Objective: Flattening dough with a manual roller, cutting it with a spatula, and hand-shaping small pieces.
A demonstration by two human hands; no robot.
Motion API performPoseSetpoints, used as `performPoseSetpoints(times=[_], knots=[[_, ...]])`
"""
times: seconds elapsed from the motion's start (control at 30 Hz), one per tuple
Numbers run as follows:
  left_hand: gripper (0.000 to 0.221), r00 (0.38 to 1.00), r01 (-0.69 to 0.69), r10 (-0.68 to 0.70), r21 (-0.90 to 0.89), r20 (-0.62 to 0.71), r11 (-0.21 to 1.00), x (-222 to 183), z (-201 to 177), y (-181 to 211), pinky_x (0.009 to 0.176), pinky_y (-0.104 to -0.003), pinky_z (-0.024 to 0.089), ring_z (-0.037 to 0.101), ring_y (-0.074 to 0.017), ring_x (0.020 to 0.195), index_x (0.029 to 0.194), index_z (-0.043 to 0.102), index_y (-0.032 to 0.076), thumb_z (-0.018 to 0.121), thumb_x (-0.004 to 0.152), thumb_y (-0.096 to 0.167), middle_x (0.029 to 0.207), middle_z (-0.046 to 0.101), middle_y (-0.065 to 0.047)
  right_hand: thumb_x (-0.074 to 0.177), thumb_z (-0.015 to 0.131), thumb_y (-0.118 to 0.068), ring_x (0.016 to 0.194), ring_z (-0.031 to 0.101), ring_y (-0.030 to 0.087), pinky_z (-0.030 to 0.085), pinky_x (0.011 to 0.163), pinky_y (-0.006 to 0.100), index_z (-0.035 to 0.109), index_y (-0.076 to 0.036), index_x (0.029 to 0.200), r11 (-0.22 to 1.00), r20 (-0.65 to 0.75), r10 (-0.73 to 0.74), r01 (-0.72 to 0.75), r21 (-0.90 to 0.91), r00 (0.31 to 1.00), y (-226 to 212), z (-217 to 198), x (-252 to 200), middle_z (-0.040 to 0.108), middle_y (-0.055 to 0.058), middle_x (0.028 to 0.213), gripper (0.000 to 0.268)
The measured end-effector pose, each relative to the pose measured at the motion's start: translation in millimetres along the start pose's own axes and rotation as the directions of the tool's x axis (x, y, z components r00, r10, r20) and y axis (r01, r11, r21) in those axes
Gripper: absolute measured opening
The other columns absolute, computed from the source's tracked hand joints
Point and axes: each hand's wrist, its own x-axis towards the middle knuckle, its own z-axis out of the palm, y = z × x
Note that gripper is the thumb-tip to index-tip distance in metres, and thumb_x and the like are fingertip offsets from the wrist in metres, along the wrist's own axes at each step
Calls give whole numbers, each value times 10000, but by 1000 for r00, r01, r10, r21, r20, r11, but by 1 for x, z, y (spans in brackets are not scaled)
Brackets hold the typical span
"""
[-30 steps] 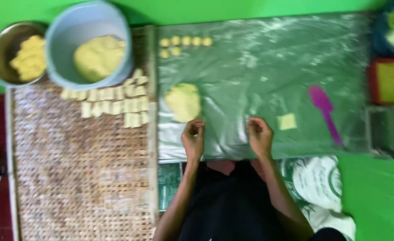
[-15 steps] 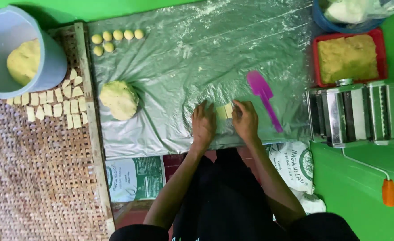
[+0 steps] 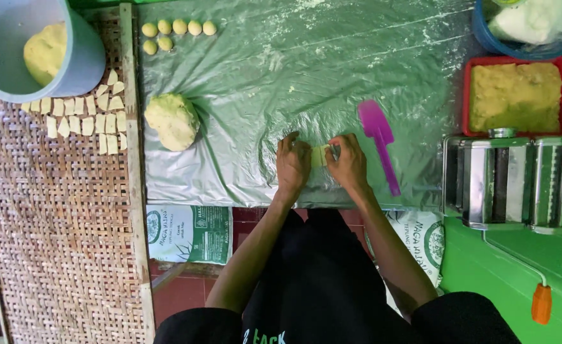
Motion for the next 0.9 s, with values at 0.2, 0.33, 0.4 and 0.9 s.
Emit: performPoseSetpoints(times=[0.2,0.33,0.4,0.9], knots=[[55,998,-18,26,-134,64,991,-7,-5,-3,1051,-431,438,637,-277,1170,917,722,128,712,927,181,1086,709,-83,779,762,-167,868,663,350,523,787,471,603,-149,933,1000,53,19,-19,6,998,8,2,3,604,77,846,222],[91,989,137,-111,-336,96,932,-15,-13,8,896,-421,539,707,-284,997,1027,679,181,701,943,209,1016,737,-51,781,734,-173,801,680,310,530,749,447,616,-185,911,998,72,47,-50,34,996,17,12,1,636,60,790,176],[99,939,339,-263,-459,223,822,-17,-14,11,839,-433,557,739,-326,954,1067,658,160,656,984,214,968,758,-104,770,735,-121,785,692,308,550,728,424,645,-149,990,988,53,48,-55,148,997,13,10,2,683,86,830,239],[231,755,553,-568,-783,326,285,-47,-80,-21,723,-318,536,620,-149,731,1173,733,99,664,954,123,779,679,-79,859,693,-18,797,701,236,577,759,302,768,-133,940,944,166,50,-101,314,985,-95,-35,1,721,71,859,159]])
